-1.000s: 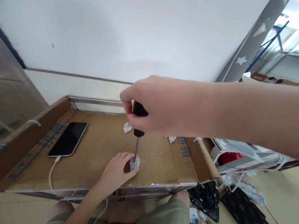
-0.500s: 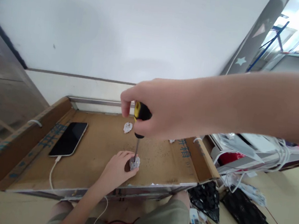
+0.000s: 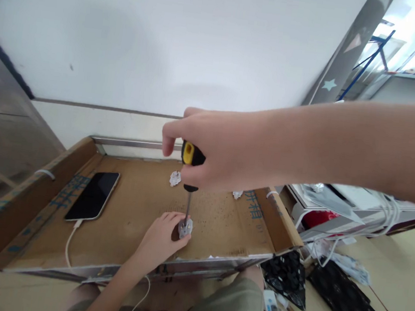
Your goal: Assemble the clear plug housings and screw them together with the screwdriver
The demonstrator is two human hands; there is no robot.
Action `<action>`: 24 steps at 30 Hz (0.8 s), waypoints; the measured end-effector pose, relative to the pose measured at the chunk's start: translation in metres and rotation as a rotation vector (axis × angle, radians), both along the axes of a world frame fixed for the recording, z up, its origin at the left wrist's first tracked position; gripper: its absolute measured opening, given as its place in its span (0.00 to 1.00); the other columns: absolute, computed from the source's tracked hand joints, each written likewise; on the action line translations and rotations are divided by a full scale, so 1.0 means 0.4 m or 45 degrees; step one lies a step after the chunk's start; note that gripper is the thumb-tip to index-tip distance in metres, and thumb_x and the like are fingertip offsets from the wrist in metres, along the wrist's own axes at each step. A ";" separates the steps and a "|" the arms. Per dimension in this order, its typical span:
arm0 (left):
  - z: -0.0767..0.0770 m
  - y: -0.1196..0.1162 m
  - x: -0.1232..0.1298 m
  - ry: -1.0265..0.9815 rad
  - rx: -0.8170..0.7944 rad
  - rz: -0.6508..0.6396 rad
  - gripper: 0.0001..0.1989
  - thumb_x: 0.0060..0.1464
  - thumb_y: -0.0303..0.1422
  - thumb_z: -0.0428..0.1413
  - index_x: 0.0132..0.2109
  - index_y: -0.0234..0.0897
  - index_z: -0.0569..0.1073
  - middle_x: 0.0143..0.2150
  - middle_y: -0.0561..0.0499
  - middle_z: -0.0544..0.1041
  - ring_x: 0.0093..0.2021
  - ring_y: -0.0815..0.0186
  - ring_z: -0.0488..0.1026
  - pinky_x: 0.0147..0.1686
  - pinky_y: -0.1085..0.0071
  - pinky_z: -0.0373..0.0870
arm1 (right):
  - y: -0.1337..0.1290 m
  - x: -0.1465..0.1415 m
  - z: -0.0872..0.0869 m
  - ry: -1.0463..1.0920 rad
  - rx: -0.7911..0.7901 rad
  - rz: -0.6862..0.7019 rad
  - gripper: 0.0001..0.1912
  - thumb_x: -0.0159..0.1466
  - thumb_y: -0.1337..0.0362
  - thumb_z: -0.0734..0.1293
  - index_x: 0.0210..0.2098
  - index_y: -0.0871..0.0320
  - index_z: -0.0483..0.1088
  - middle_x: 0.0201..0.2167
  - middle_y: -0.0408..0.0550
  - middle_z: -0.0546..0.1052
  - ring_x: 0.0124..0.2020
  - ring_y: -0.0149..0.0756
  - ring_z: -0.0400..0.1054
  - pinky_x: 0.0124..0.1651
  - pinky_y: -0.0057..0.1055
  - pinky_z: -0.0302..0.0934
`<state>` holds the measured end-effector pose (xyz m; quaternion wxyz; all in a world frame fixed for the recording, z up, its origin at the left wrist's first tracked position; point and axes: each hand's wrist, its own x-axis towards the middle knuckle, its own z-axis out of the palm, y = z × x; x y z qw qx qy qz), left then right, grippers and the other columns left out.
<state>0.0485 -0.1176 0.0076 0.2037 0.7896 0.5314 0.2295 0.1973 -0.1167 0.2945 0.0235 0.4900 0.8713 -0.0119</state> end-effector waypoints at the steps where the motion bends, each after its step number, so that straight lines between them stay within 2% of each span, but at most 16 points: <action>1: 0.000 0.000 0.000 -0.003 -0.001 0.005 0.15 0.49 0.31 0.55 0.46 0.38 0.70 0.47 0.47 0.74 0.47 0.58 0.67 0.48 0.61 0.64 | 0.000 0.001 0.000 0.011 0.011 -0.006 0.15 0.59 0.56 0.63 0.46 0.45 0.66 0.42 0.40 0.70 0.21 0.22 0.59 0.26 0.26 0.50; 4: -0.001 0.001 0.001 0.005 -0.011 0.006 0.14 0.49 0.30 0.55 0.46 0.37 0.70 0.46 0.47 0.74 0.47 0.58 0.67 0.47 0.61 0.64 | -0.002 0.003 0.001 -0.023 0.008 0.015 0.15 0.62 0.49 0.58 0.39 0.51 0.68 0.37 0.41 0.72 0.22 0.23 0.60 0.28 0.26 0.51; 6: 0.000 0.002 0.001 0.016 -0.011 -0.007 0.15 0.49 0.31 0.55 0.45 0.37 0.70 0.47 0.47 0.74 0.47 0.57 0.67 0.47 0.61 0.64 | -0.005 0.002 0.003 0.001 -0.019 -0.036 0.12 0.64 0.54 0.57 0.39 0.50 0.68 0.38 0.39 0.72 0.21 0.21 0.60 0.27 0.26 0.52; 8: 0.000 0.004 0.001 0.013 -0.004 -0.017 0.15 0.48 0.31 0.55 0.46 0.38 0.70 0.47 0.47 0.74 0.48 0.57 0.67 0.48 0.60 0.64 | -0.009 -0.001 0.005 0.055 -0.037 -0.142 0.11 0.62 0.60 0.60 0.44 0.46 0.66 0.38 0.36 0.72 0.18 0.20 0.59 0.25 0.26 0.52; 10: -0.001 0.004 0.000 0.000 -0.007 -0.015 0.16 0.48 0.31 0.55 0.46 0.38 0.71 0.47 0.47 0.74 0.48 0.57 0.67 0.48 0.61 0.64 | -0.013 -0.005 0.008 0.040 -0.041 -0.209 0.11 0.61 0.58 0.61 0.44 0.46 0.67 0.31 0.37 0.73 0.17 0.22 0.59 0.22 0.26 0.51; 12: -0.002 0.004 0.000 -0.005 -0.012 -0.008 0.16 0.48 0.31 0.55 0.46 0.38 0.71 0.47 0.48 0.74 0.48 0.57 0.67 0.48 0.61 0.64 | -0.014 -0.008 0.009 -0.019 -0.040 -0.177 0.11 0.62 0.55 0.60 0.38 0.50 0.69 0.25 0.39 0.72 0.17 0.24 0.59 0.22 0.26 0.51; 14: -0.003 0.004 -0.001 -0.001 -0.018 -0.001 0.15 0.48 0.32 0.55 0.46 0.38 0.71 0.47 0.48 0.74 0.48 0.57 0.67 0.48 0.61 0.64 | -0.013 -0.008 0.010 -0.009 -0.051 -0.134 0.10 0.62 0.57 0.60 0.40 0.49 0.69 0.29 0.39 0.73 0.18 0.23 0.59 0.23 0.25 0.52; 16: -0.003 0.003 -0.001 0.002 -0.019 0.001 0.16 0.49 0.32 0.55 0.46 0.38 0.71 0.47 0.48 0.74 0.48 0.57 0.67 0.48 0.61 0.64 | -0.011 -0.006 0.010 0.015 -0.046 -0.101 0.14 0.59 0.63 0.63 0.45 0.45 0.67 0.37 0.38 0.72 0.20 0.22 0.60 0.24 0.24 0.52; 17: -0.002 0.003 -0.002 0.005 -0.022 0.001 0.16 0.49 0.32 0.55 0.47 0.38 0.71 0.47 0.48 0.74 0.48 0.57 0.67 0.48 0.60 0.64 | -0.010 -0.005 0.010 0.004 -0.035 -0.086 0.16 0.58 0.63 0.64 0.46 0.45 0.66 0.38 0.39 0.72 0.21 0.22 0.61 0.24 0.24 0.52; 19: -0.001 0.003 -0.001 0.012 -0.031 0.001 0.16 0.49 0.32 0.56 0.47 0.38 0.71 0.47 0.48 0.74 0.48 0.57 0.67 0.48 0.60 0.64 | -0.009 -0.003 0.009 -0.039 -0.021 -0.042 0.12 0.59 0.59 0.63 0.43 0.48 0.68 0.35 0.40 0.71 0.22 0.23 0.61 0.25 0.25 0.52; 21: 0.000 0.003 -0.001 0.019 -0.034 0.004 0.16 0.49 0.32 0.56 0.47 0.38 0.71 0.48 0.48 0.74 0.48 0.57 0.67 0.48 0.60 0.63 | -0.010 -0.001 0.008 -0.038 -0.024 -0.015 0.10 0.60 0.60 0.62 0.42 0.48 0.69 0.35 0.40 0.71 0.23 0.23 0.60 0.26 0.26 0.52; 24: -0.001 0.004 -0.001 0.029 -0.022 0.004 0.16 0.49 0.33 0.56 0.47 0.39 0.71 0.47 0.49 0.74 0.49 0.57 0.68 0.48 0.61 0.63 | -0.013 0.001 0.008 -0.033 -0.004 -0.055 0.17 0.57 0.64 0.65 0.46 0.43 0.66 0.41 0.37 0.69 0.22 0.21 0.59 0.26 0.25 0.51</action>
